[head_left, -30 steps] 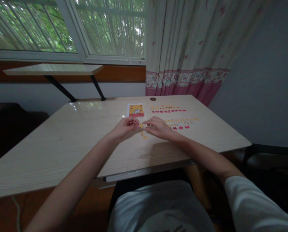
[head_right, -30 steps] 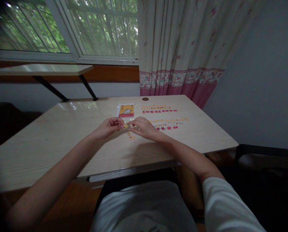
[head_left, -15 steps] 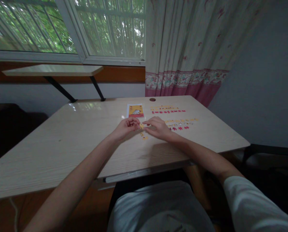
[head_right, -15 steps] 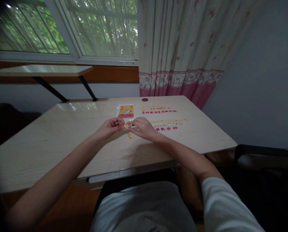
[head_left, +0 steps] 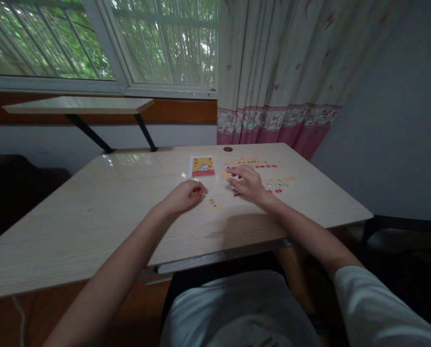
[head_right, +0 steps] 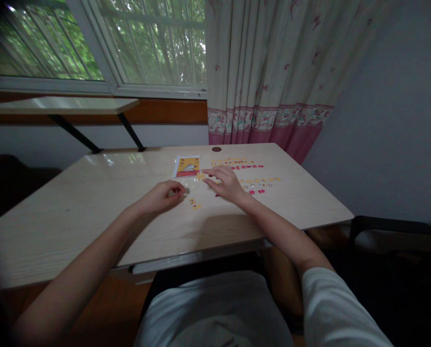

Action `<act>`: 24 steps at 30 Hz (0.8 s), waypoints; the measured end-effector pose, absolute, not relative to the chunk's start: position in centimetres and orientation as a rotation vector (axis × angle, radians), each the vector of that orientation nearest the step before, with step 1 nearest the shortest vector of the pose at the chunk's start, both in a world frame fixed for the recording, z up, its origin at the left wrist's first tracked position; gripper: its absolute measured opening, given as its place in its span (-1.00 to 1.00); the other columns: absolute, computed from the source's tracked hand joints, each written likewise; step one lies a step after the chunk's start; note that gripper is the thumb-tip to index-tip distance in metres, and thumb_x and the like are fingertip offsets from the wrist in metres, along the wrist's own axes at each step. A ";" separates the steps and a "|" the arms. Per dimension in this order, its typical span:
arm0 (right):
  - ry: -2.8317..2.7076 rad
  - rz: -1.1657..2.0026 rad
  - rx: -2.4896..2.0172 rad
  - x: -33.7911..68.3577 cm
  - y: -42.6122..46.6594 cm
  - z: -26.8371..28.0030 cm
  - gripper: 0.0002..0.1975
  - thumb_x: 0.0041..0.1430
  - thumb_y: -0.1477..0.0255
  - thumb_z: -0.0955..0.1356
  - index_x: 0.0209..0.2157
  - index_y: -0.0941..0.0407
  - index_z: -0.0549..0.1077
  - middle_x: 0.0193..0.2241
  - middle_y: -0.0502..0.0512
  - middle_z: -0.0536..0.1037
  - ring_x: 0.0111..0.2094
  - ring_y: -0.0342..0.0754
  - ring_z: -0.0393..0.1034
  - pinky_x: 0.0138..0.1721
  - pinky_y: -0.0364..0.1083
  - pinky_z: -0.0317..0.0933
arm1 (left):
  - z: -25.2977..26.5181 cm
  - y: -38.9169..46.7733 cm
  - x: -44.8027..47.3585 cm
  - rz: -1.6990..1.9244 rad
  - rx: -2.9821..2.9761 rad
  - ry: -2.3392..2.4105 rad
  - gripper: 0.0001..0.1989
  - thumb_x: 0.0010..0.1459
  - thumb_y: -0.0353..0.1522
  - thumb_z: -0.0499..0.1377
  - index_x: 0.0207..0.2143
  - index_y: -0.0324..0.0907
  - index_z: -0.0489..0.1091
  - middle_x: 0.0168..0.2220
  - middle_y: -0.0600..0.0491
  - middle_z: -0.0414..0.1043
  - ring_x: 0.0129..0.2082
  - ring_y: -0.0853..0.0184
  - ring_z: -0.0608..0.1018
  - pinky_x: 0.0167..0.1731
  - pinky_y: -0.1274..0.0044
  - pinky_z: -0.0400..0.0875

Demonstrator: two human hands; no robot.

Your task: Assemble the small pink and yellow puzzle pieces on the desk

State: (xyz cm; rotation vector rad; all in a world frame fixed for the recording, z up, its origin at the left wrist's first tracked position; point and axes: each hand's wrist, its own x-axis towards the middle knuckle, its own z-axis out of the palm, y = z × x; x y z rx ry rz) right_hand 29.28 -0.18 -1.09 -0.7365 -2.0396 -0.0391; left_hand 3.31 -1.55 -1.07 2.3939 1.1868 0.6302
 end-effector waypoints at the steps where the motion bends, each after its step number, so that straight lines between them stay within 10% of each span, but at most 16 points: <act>1: -2.044 -0.035 -0.742 29.3 -0.1 -1.2 -0.71 0.26 0.24 0.28 -0.08 0.05 0.50 -0.33 0.11 0.53 -0.30 -0.05 0.39 -0.17 0.00 0.23 | -1.1 -1.6 3.3 0.615 2.404 1.191 -0.86 0.07 -0.40 0.08 -0.37 -0.23 0.43 -0.39 0.00 0.45 -0.38 0.32 0.43 -0.32 0.50 0.28; 24: -2.350 0.087 -1.065 31.7 2.8 -1.0 -0.80 0.09 0.35 0.41 -0.25 0.15 0.56 -0.29 0.16 0.57 -0.20 0.00 0.39 -0.09 0.01 0.16 | -0.6 -1.9 3.7 0.492 2.471 1.148 -0.81 0.11 -0.40 0.06 -0.38 -0.26 0.46 -0.41 -0.05 0.49 -0.42 0.31 0.45 -0.35 0.52 0.28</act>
